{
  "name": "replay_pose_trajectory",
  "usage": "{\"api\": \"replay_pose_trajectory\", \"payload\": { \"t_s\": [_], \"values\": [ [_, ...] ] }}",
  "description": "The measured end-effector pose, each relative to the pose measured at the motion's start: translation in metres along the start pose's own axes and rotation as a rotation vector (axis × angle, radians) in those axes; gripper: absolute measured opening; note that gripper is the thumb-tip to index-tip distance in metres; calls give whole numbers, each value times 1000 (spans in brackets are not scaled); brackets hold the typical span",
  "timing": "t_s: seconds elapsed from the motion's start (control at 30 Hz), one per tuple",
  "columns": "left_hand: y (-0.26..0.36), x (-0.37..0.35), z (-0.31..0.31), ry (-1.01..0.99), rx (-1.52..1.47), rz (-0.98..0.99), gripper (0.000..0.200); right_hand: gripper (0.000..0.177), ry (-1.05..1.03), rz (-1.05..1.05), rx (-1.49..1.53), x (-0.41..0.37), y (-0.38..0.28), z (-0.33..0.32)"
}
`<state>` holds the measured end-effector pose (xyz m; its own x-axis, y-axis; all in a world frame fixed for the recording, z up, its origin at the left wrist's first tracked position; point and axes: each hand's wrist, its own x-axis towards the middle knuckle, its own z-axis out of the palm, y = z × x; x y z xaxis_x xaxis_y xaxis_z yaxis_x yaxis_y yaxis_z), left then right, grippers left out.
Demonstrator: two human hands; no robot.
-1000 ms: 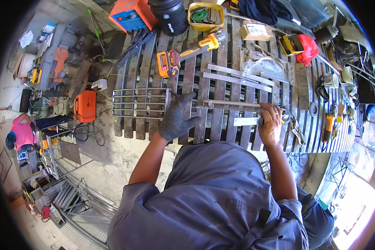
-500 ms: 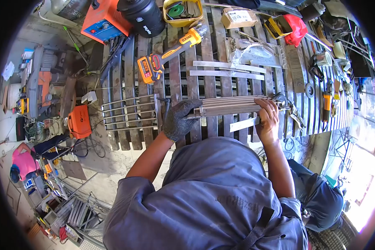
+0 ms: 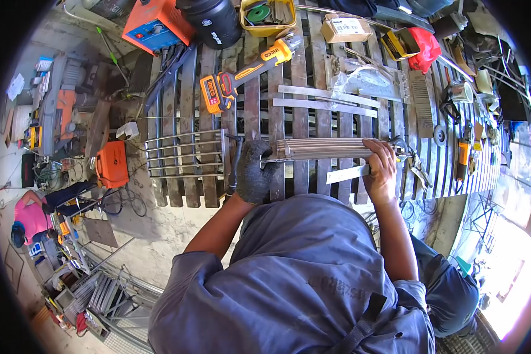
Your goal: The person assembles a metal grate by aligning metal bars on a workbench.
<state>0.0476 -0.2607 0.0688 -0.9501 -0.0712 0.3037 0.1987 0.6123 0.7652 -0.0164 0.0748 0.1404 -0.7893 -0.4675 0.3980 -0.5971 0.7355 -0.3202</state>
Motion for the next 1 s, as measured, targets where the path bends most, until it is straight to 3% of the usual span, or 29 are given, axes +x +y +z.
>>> {"api": "replay_pose_trajectory", "payload": {
  "t_s": [0.4, 0.7, 0.83, 0.93, 0.97, 1.0],
  "values": [
    [4, 10, -2, -42, 17, 4, 25, 21, 23, 0, -8, -1, -1, 0],
    [3, 11, -3, -37, 6, 30, 24, 26, 3, -9, -5, -4, 3, 1],
    [8, 10, -4, -30, -23, -49, 21, 35, -153, 62, 65, 11, -4, -21],
    [-3, 5, 1, -34, 18, -63, 20, 46, -328, 276, 179, 37, -32, -54],
    [-7, 4, 3, -39, 38, -55, 19, 50, -351, 238, 143, 43, -30, -59],
    [-7, 4, 3, -11, 23, -28, 19, 39, -339, 235, 132, 45, -24, -60]
  ]
}}
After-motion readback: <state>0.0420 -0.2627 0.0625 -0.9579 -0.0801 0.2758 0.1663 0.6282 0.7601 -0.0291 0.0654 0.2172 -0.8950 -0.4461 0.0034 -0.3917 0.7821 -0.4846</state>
